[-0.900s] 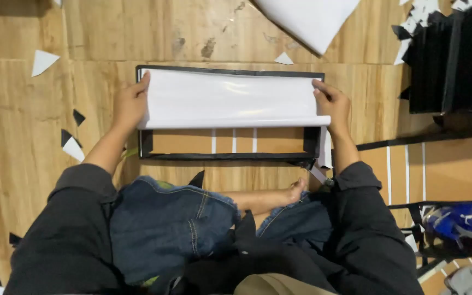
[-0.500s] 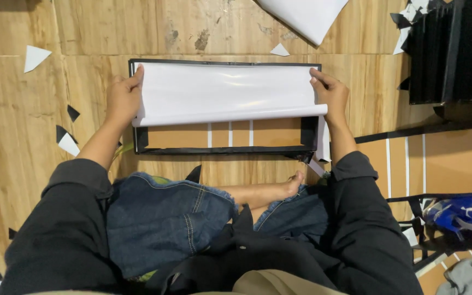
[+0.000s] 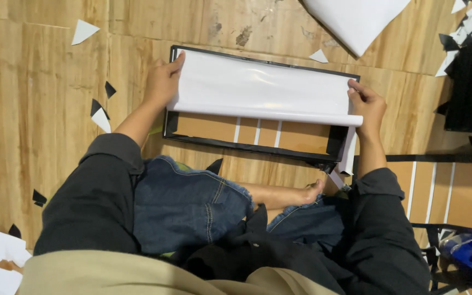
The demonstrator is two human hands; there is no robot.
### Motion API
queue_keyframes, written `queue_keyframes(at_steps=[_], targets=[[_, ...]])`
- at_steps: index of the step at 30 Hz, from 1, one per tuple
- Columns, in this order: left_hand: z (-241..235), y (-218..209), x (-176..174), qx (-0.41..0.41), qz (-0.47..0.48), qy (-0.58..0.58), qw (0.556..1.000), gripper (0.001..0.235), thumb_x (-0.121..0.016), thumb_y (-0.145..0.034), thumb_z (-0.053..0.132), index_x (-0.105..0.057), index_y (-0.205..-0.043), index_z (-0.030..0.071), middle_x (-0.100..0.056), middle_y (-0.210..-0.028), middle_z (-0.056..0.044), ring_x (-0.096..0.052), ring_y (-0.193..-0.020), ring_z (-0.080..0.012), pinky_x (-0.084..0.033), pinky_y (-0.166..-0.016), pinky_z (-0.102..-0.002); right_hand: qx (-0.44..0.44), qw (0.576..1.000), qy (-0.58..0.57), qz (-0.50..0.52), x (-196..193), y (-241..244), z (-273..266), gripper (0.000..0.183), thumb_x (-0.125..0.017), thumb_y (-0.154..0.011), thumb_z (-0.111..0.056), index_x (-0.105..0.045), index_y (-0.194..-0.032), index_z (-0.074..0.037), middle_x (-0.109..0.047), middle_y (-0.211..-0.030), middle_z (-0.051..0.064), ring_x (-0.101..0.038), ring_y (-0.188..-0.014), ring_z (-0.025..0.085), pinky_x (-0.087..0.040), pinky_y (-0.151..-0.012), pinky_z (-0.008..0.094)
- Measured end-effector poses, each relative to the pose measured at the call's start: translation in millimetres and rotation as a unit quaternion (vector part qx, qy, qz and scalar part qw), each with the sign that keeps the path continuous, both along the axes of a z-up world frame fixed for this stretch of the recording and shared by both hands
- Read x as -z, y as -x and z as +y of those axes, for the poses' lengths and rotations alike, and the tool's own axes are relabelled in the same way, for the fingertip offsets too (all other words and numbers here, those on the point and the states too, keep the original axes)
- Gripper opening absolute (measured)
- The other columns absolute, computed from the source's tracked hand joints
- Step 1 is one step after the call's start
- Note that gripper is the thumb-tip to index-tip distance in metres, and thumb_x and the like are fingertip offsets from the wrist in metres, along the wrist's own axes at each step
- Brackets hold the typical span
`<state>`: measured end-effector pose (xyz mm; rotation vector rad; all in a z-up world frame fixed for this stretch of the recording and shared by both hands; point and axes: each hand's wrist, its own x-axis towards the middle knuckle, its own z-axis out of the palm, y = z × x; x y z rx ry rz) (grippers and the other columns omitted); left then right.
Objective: The person sits on the floor and assembles picture frames by placing white paper sheets into black frames. They smooth the paper with their hands and wipe the surface with a grey cloth, repeating the process for multiple frames.
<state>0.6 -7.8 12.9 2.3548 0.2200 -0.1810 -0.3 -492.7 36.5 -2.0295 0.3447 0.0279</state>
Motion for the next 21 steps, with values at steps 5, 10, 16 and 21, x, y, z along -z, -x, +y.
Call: queue_keyframes(at_steps=[5, 10, 16, 21], targets=[[-12.1, 0.7, -22.8, 0.046, -0.028, -0.165, 0.985, 0.042, -0.045, -0.092, 0.011, -0.053, -0.131, 0.024, -0.042, -0.081, -0.008, -0.047, -0.075, -0.0265, -0.042, -0.065, -0.035, -0.014, 0.998, 0.063, 0.020, 6.7, -4.0, -8.5, 0.022, -0.065, -0.089, -0.017, -0.070, -0.110, -0.017, -0.050, -0.070, -0.007, -0.042, -0.066, 0.005, -0.037, -0.064, 0.018], [-60.7, -20.9, -10.8, 0.219, -0.106, -0.535, 0.809, 0.031, -0.058, -0.070, 0.012, -0.064, -0.100, 0.013, -0.052, -0.119, -0.009, -0.051, -0.096, -0.0254, -0.039, -0.075, -0.036, -0.099, 0.986, 0.138, -0.008, 5.5, -4.7, -19.1, 0.023, -0.068, -0.089, -0.017, -0.068, -0.112, -0.019, -0.047, -0.082, -0.001, -0.040, -0.064, 0.009, -0.039, -0.068, 0.024], [-156.4, -24.2, -4.1, 0.352, -0.267, -0.240, 0.865, 0.057, -0.057, -0.068, -0.007, -0.053, -0.121, 0.013, -0.049, -0.103, -0.012, -0.048, -0.086, -0.0318, -0.045, -0.050, -0.037, -0.120, 0.983, 0.137, -0.009, 0.0, -6.1, -25.5, 0.031, -0.068, -0.085, -0.017, -0.066, -0.115, -0.023, -0.043, -0.092, 0.004, -0.044, -0.062, 0.009, -0.044, -0.075, 0.025], [-170.5, -18.7, -3.1, 0.280, -0.157, -0.261, 0.910, 0.066, -0.054, -0.066, 0.004, -0.046, -0.130, 0.017, -0.042, -0.121, -0.012, -0.040, -0.103, -0.0348, -0.044, -0.067, -0.039, -0.099, 0.970, 0.224, 0.000, -18.0, -11.6, -20.0, 0.014, -0.059, -0.092, -0.015, -0.073, -0.095, -0.016, -0.043, -0.100, 0.010, -0.051, -0.095, 0.026, -0.047, -0.078, 0.042]])
